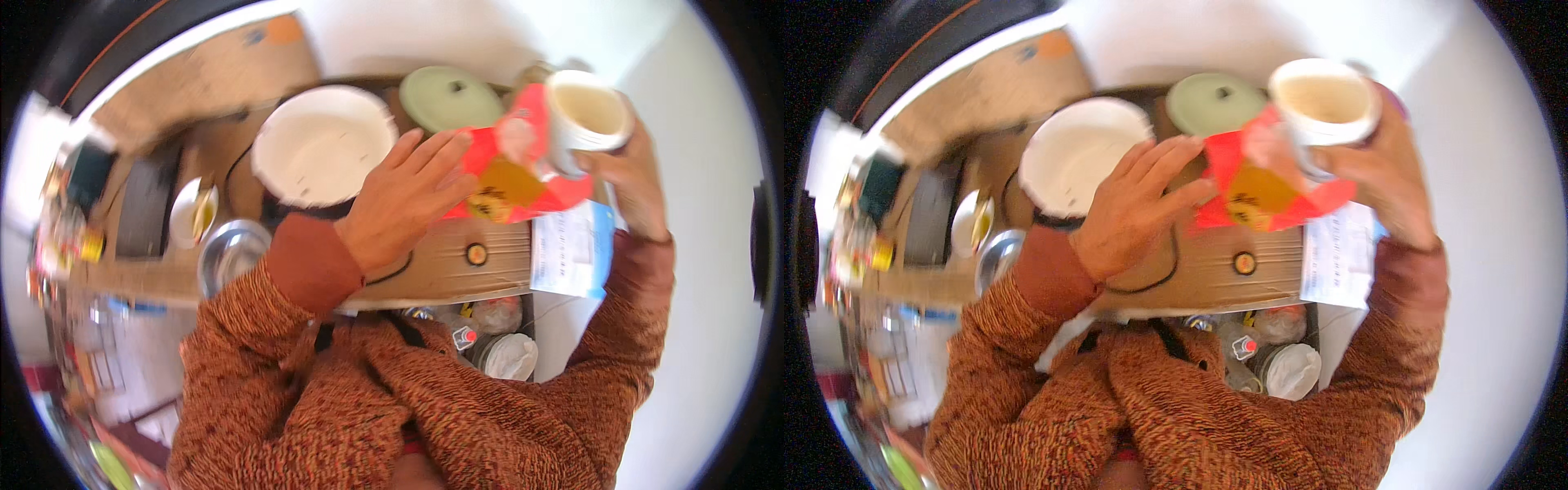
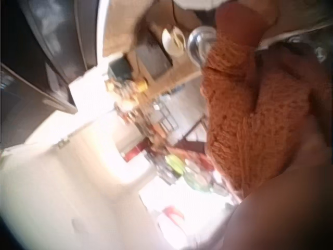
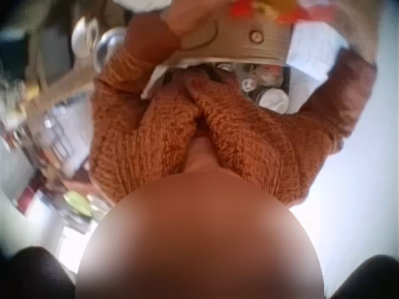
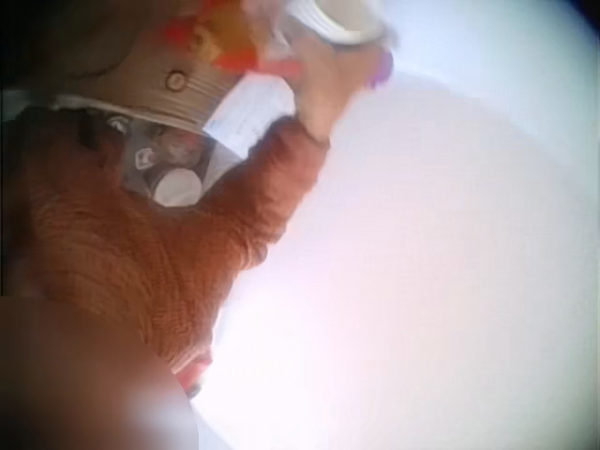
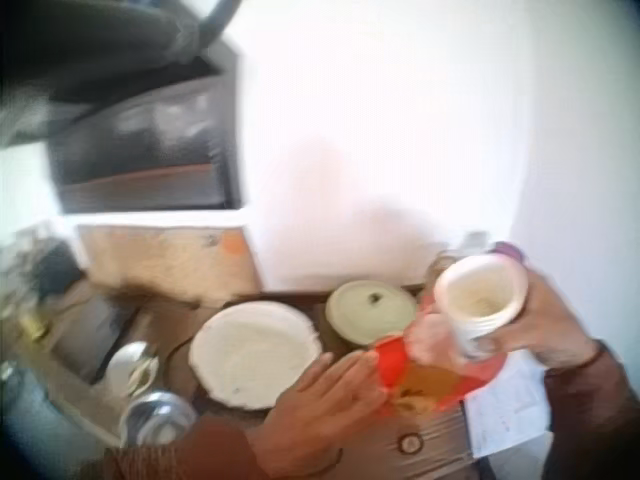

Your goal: The person measures rice from a large bag into a metal bowl using a paper cup, then carries the bowl to a table. They add water from a white bucket using a ladle and stir the mixture with chopsticks.

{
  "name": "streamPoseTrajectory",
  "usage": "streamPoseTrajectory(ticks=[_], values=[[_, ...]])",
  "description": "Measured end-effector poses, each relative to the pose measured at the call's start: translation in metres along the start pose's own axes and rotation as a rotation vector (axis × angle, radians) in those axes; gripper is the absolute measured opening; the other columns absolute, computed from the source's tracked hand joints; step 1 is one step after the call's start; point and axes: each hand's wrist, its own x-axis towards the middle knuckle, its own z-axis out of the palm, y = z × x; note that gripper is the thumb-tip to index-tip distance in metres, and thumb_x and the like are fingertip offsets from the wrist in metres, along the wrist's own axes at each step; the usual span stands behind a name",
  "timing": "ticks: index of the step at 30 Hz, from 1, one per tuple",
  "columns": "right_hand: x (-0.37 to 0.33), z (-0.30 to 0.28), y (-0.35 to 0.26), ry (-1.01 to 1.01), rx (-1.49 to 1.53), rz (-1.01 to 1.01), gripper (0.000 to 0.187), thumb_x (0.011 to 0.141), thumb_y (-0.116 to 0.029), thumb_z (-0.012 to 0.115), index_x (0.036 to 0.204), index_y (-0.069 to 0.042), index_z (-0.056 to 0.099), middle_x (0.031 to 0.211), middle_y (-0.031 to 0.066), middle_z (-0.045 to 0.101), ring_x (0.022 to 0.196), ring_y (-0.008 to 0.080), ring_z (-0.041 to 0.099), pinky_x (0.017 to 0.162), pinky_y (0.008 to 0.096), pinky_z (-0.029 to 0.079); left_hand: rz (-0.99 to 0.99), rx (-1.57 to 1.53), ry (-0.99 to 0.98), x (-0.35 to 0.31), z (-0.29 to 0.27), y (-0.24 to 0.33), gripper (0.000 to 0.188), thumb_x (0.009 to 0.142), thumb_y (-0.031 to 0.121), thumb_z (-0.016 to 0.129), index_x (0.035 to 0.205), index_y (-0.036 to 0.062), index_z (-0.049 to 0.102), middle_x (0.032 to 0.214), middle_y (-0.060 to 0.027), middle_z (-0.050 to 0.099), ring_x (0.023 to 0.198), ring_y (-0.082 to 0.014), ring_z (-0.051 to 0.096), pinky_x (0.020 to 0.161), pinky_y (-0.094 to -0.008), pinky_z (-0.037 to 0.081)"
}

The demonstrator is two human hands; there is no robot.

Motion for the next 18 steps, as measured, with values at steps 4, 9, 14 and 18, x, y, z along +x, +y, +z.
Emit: streamPoseTrajectory(ticks=[4, 9, 14, 18], values=[[-0.023, 0.044, -0.036, 0.007, 0.015, 0.056, 0.076, 0.059, -0.03, 0.076, 0.121, 0.004, 0.047, 0.113, 0.0117, 0.056, 0.102, 0.0195, 0.054, 0.091, 0.0323, 0.04, -0.104, 0.142, 0.077, -0.046, -0.052, -0.022, 0.027, 0.073, 0.008, 0.059, 0.1, 0.0124, 0.06, 0.124, -0.0145, 0.049, 0.111, -0.031, 0.048, 0.093, -0.0419, 0.039], [-0.033, 0.125, -0.042, -0.129, 0.23, 0.062, 0.085, 0.052, -0.022, 0.077, 0.124, 0.006, 0.04, 0.115, 0.0161, 0.055, 0.101, 0.0224, 0.057, 0.089, 0.0339, 0.044, -0.447, 0.179, 0.313, -0.14, -0.137, -0.05, 0.028, 0.071, 0.002, 0.065, 0.098, 0.0099, 0.063, 0.112, -0.0119, 0.056, 0.095, -0.027, 0.057, 0.079, -0.0324, 0.047], [-0.041, 0.223, -0.041, -0.431, 0.213, 0.119, 0.089, 0.051, -0.024, 0.078, 0.125, 0.004, 0.039, 0.117, 0.0127, 0.052, 0.107, 0.0205, 0.053, 0.091, 0.0345, 0.042, -0.915, 0.335, 0.386, -0.27, -0.165, -0.024, 0.025, 0.074, 0.001, 0.063, 0.098, 0.0052, 0.062, 0.11, -0.0155, 0.056, 0.098, -0.0288, 0.057, 0.082, -0.0328, 0.046], [-0.057, 0.279, -0.032, -0.51, 0.394, 0.187, 0.078, 0.055, -0.006, 0.076, 0.123, 0.0, 0.037, 0.116, 0.0104, 0.052, 0.107, 0.0183, 0.053, 0.092, 0.0319, 0.041, -1.262, 0.145, 0.392, -0.35, -0.142, -0.003, 0.031, 0.076, 0.004, 0.064, 0.106, 0.0025, 0.056, 0.101, -0.0145, 0.057, 0.088, -0.0247, 0.057, 0.077, -0.0309, 0.047]])
